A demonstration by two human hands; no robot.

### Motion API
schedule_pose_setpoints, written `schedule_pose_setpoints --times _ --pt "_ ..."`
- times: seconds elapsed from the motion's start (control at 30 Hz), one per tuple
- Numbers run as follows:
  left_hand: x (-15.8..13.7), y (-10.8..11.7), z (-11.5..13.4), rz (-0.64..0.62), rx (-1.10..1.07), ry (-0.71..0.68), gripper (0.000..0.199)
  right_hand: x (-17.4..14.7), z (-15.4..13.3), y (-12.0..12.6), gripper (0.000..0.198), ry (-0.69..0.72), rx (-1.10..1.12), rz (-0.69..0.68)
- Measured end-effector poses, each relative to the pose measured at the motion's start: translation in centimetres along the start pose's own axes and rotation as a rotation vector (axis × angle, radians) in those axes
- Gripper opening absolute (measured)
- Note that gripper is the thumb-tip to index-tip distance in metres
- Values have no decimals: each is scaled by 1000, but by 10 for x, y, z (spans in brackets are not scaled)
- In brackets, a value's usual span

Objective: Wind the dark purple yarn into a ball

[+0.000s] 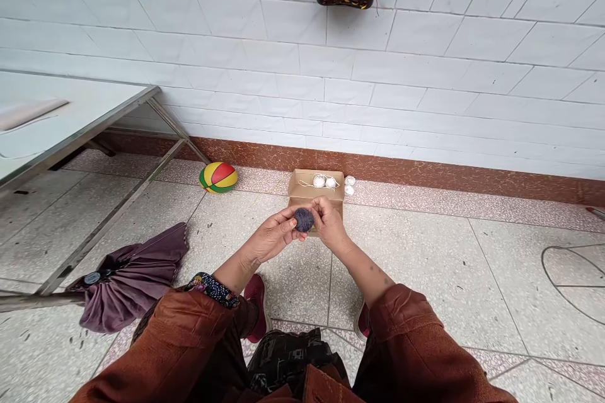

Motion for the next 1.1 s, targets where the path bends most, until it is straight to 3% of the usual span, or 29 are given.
schedule_pose_setpoints --times 0.23,0.37,0.47,0.6,0.77,0.87,1.1 --pt "5 20 2 225 35 3 40 -2 -5 1 18 33 -192 -70" --pt "8 33 5 345 265 -8 42 -7 -15 2 24 65 -158 -221" --pt "9 34 8 333 540 -43 41 -10 -20 5 24 11 -34 -313" --pt "9 23 4 160 722 -70 40 -5 -21 14 28 -43 128 -251" --pt "5 7 1 29 463 -47 69 5 -13 17 27 -56 110 -137" --pt "5 4 4 27 318 -55 56 5 -7 12 27 -87 107 -130" --pt "7 18 1 244 57 -45 33 -2 -8 3 24 -3 -61 -151"
Point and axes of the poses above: each hand's wrist, its own x-axis towards the middle knuckle, its own y-axis out of the back of the hand, z = x × y, the point moved 3 cm from there along x, towards the middle knuckle, and after that the axes turned 8 degrees about -y, right-handed, at the moved point
